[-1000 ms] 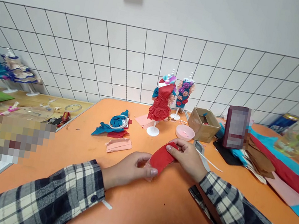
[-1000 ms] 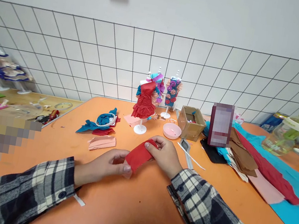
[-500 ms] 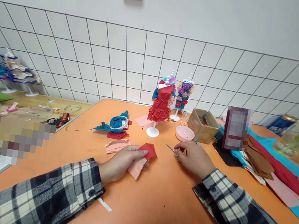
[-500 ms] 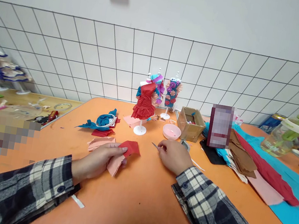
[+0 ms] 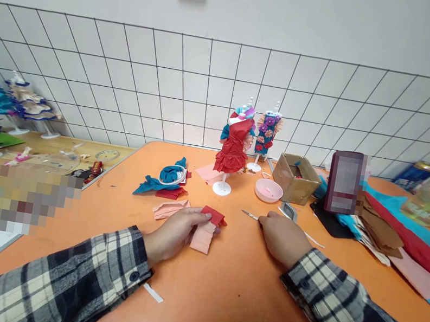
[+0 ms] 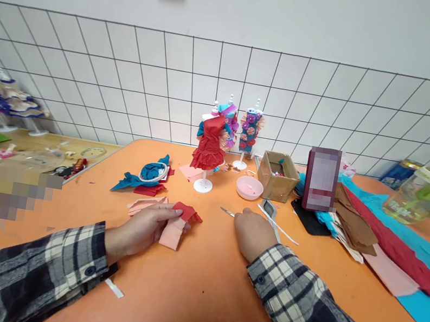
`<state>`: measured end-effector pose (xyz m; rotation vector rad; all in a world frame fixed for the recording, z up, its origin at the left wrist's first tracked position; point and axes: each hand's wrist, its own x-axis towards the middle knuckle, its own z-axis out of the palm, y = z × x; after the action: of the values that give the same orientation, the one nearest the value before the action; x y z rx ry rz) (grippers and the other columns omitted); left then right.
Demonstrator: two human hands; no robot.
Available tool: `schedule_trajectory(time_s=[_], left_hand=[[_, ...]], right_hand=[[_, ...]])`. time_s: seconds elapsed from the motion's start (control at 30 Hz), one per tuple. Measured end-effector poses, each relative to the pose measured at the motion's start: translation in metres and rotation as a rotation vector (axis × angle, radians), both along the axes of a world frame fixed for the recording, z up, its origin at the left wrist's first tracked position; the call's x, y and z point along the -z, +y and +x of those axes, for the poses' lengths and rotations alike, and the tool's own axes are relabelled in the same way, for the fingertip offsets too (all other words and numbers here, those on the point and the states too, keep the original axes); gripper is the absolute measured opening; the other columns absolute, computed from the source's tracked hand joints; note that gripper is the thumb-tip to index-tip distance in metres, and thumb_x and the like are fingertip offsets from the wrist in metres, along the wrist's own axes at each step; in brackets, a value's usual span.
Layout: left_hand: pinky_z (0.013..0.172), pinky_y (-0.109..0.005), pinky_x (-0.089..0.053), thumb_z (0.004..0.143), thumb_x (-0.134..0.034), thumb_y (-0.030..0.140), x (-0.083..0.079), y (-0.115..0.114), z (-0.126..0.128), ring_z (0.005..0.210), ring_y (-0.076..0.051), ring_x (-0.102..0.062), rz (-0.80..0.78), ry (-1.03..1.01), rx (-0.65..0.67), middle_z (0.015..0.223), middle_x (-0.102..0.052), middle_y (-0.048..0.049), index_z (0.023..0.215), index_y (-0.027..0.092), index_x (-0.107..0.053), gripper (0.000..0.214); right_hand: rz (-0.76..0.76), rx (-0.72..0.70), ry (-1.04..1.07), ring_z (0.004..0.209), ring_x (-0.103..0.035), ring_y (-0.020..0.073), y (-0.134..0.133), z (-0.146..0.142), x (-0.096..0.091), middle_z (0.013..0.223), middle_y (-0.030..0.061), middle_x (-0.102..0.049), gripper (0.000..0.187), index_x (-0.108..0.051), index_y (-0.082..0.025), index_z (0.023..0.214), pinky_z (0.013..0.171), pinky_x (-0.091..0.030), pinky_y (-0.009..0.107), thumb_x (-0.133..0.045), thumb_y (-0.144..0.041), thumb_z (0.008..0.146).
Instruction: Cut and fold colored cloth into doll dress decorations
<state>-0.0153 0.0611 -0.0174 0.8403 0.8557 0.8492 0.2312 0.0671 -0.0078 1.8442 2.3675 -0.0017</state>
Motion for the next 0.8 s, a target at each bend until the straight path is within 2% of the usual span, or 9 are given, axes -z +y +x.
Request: schedule_trajectory(time_s=[0.1, 0.23, 0.33, 0.4, 0.47, 0.53, 0.63, 0.7, 0.8], left_hand=[[0.073, -0.028, -0.051, 0.081, -0.062, 0.024, 0.000, 0.000, 0.001, 0.078, -0.019, -0.066, 0.011, 0.015, -0.001, 0.088, -0.072, -0.0124, 0.089, 0.008, -0.072, 0.021], [0.071, -0.026, -0.051, 0.081, -0.064, 0.025, 0.002, -0.002, 0.003, 0.074, -0.018, -0.066, 0.039, 0.047, -0.001, 0.083, -0.073, -0.0110, 0.088, 0.009, -0.072, 0.019], [0.070, -0.026, -0.051, 0.078, -0.067, 0.024, 0.003, -0.003, 0.004, 0.072, -0.017, -0.067, 0.060, 0.060, -0.023, 0.079, -0.073, -0.0093, 0.088, 0.012, -0.070, 0.016], [0.070, -0.026, -0.051, 0.077, -0.069, 0.024, 0.005, -0.002, 0.003, 0.073, -0.017, -0.067, 0.082, 0.057, -0.046, 0.080, -0.073, -0.0085, 0.087, 0.013, -0.069, 0.015], [0.070, -0.026, -0.050, 0.077, -0.069, 0.026, 0.007, 0.000, 0.002, 0.074, -0.017, -0.067, 0.113, 0.062, -0.067, 0.081, -0.073, -0.0082, 0.087, 0.014, -0.068, 0.016], [0.071, -0.026, -0.050, 0.078, -0.069, 0.029, 0.010, 0.002, 0.000, 0.075, -0.018, -0.067, 0.148, 0.073, -0.075, 0.081, -0.073, -0.0078, 0.089, 0.015, -0.067, 0.019], [0.072, -0.026, -0.049, 0.080, -0.067, 0.031, 0.011, 0.004, -0.001, 0.076, -0.018, -0.066, 0.207, 0.073, -0.049, 0.082, -0.072, -0.0072, 0.092, 0.015, -0.066, 0.020], [0.071, -0.026, -0.048, 0.080, -0.067, 0.030, 0.010, 0.003, -0.001, 0.074, -0.017, -0.064, 0.236, 0.068, -0.018, 0.082, -0.071, -0.0069, 0.091, 0.014, -0.066, 0.019], [0.068, -0.025, -0.048, 0.078, -0.069, 0.028, 0.005, -0.001, 0.002, 0.070, -0.016, -0.063, 0.237, 0.063, 0.027, 0.079, -0.069, -0.0054, 0.093, 0.013, -0.066, 0.021]], right_hand=[[-0.024, -0.009, 0.030, 0.088, -0.063, 0.0228, -0.002, 0.002, -0.002, 0.093, 0.0136, -0.062, 0.026, -0.065, -0.015, 0.097, 0.067, -0.039, 0.029, -0.040, -0.015, 0.091], [0.036, 0.008, 0.016, 0.084, -0.064, 0.0239, -0.006, -0.001, -0.002, 0.093, 0.0144, -0.063, 0.025, -0.063, -0.012, 0.094, 0.064, -0.039, 0.030, -0.039, -0.007, 0.087], [0.067, 0.016, 0.017, 0.082, -0.064, 0.0254, -0.003, -0.001, 0.003, 0.091, 0.0135, -0.064, 0.022, -0.062, -0.012, 0.089, 0.063, -0.041, 0.031, -0.040, -0.009, 0.086], [0.088, 0.006, 0.128, 0.084, -0.064, 0.0238, 0.001, 0.000, 0.005, 0.090, 0.0099, -0.065, 0.016, -0.059, -0.015, 0.091, 0.067, -0.043, 0.032, -0.044, -0.015, 0.087], [0.058, 0.004, 0.405, 0.082, -0.063, 0.0197, 0.002, 0.000, 0.006, 0.086, 0.0050, -0.065, 0.010, -0.055, -0.018, 0.093, 0.070, -0.045, 0.031, -0.048, -0.020, 0.085], [-0.101, 0.018, 0.790, 0.075, -0.061, 0.0150, -0.001, -0.001, 0.004, 0.086, 0.0016, -0.062, 0.017, -0.051, -0.019, 0.099, 0.065, -0.049, 0.028, -0.053, -0.024, 0.083], [-0.606, -0.004, 1.166, 0.065, -0.059, 0.0110, -0.012, -0.005, -0.004, 0.089, -0.0008, -0.056, 0.036, -0.046, -0.021, 0.103, 0.049, -0.052, 0.024, -0.064, -0.035, 0.075], [-0.929, -0.045, 1.174, 0.057, -0.059, 0.0096, -0.020, -0.009, -0.009, 0.083, -0.0030, -0.054, 0.041, -0.046, -0.020, 0.096, 0.042, -0.050, 0.021, -0.071, -0.040, 0.069], [-1.143, -0.097, 1.065, 0.044, -0.055, 0.0067, -0.026, -0.013, -0.013, 0.072, -0.0042, -0.056, 0.037, -0.047, -0.018, 0.085, 0.033, -0.042, 0.015, -0.068, -0.046, 0.073]])
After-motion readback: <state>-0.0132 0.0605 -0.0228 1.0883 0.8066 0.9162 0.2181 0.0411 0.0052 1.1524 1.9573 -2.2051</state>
